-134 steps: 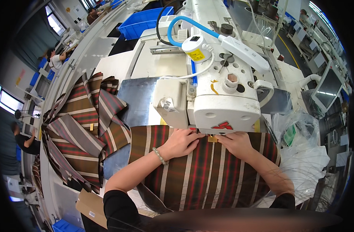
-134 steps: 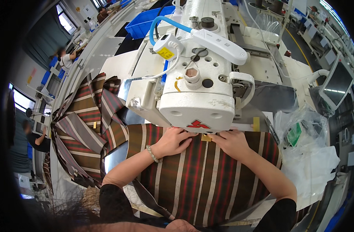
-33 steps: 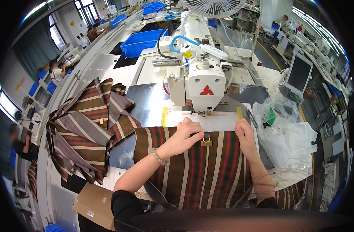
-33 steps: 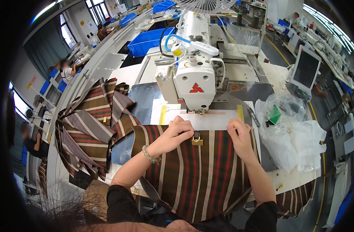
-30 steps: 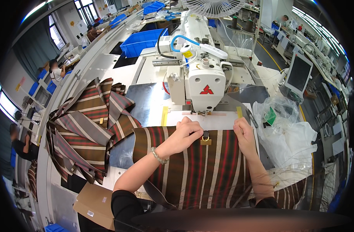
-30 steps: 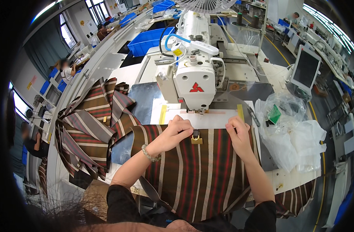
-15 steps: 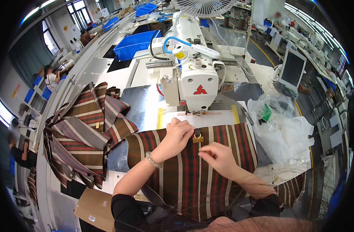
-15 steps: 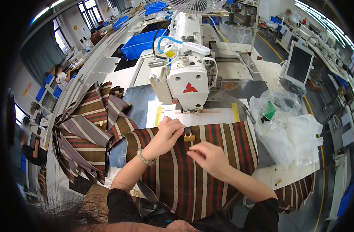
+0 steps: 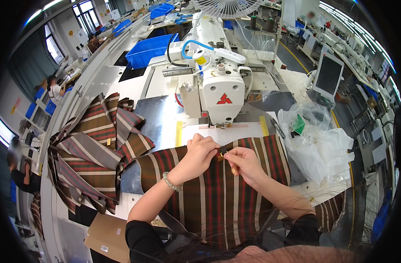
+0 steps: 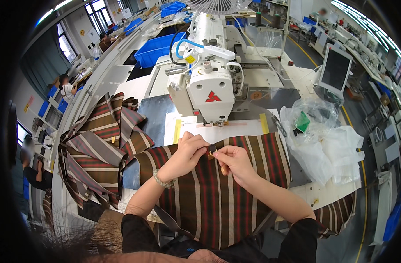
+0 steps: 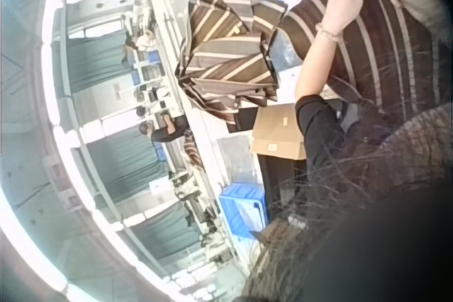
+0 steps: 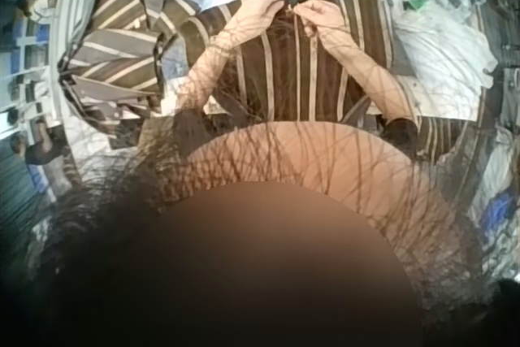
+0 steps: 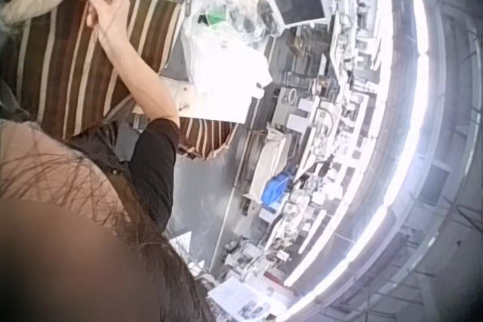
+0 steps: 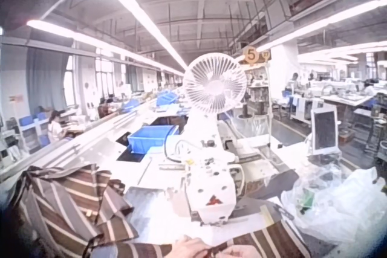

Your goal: Sewing and assembling a striped fabric handbag using an industrial sewing machine.

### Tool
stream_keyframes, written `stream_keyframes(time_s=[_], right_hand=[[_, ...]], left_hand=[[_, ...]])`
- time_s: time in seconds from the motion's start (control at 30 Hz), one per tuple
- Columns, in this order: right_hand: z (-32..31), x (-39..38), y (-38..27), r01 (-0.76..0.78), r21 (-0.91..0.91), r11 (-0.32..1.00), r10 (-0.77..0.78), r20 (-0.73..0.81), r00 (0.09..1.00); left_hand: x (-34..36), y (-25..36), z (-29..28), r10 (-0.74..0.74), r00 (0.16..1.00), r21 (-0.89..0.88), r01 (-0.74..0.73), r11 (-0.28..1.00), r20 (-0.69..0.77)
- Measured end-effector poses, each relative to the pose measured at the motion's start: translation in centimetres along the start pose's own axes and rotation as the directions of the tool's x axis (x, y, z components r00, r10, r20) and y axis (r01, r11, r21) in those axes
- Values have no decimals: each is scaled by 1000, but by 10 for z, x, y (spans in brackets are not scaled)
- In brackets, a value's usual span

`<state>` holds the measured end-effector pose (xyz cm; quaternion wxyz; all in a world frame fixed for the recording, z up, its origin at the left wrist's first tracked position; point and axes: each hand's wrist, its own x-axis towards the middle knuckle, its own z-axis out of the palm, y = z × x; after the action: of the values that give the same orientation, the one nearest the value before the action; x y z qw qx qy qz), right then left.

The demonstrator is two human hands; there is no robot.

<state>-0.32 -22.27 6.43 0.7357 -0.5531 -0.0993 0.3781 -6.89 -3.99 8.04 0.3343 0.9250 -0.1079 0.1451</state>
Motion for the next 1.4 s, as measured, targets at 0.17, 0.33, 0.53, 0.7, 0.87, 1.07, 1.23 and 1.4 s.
stream_keyframes(time_s=[0.17,0.33,0.53,0.7,0.87,1.07,1.23,1.4], right_hand=[[-3,0,-9,192,-368,910,-183,61,981],[-10,11,0,48,-222,974,-29,90,996],[-15,29,23,44,-288,957,-22,78,997],[-19,45,39,49,-313,948,-40,35,999],[-19,27,49,35,-437,899,-5,71,997],[-20,5,67,232,-643,730,-114,220,969],[-18,0,72,379,-771,512,-206,318,925],[-19,1,75,443,-765,467,-250,366,896]], left_hand=[[-3,-3,-3,-11,1000,-31,11,999,17],[0,-17,0,-57,990,-88,68,994,127],[5,-44,15,-258,946,-235,301,924,197],[17,-60,31,-296,948,-158,312,937,113],[16,-79,42,-350,920,-264,388,883,178],[22,-88,48,-309,930,-113,335,936,199],[25,-96,52,-335,912,-92,364,927,235],[32,-105,54,-396,841,-135,469,873,368]])
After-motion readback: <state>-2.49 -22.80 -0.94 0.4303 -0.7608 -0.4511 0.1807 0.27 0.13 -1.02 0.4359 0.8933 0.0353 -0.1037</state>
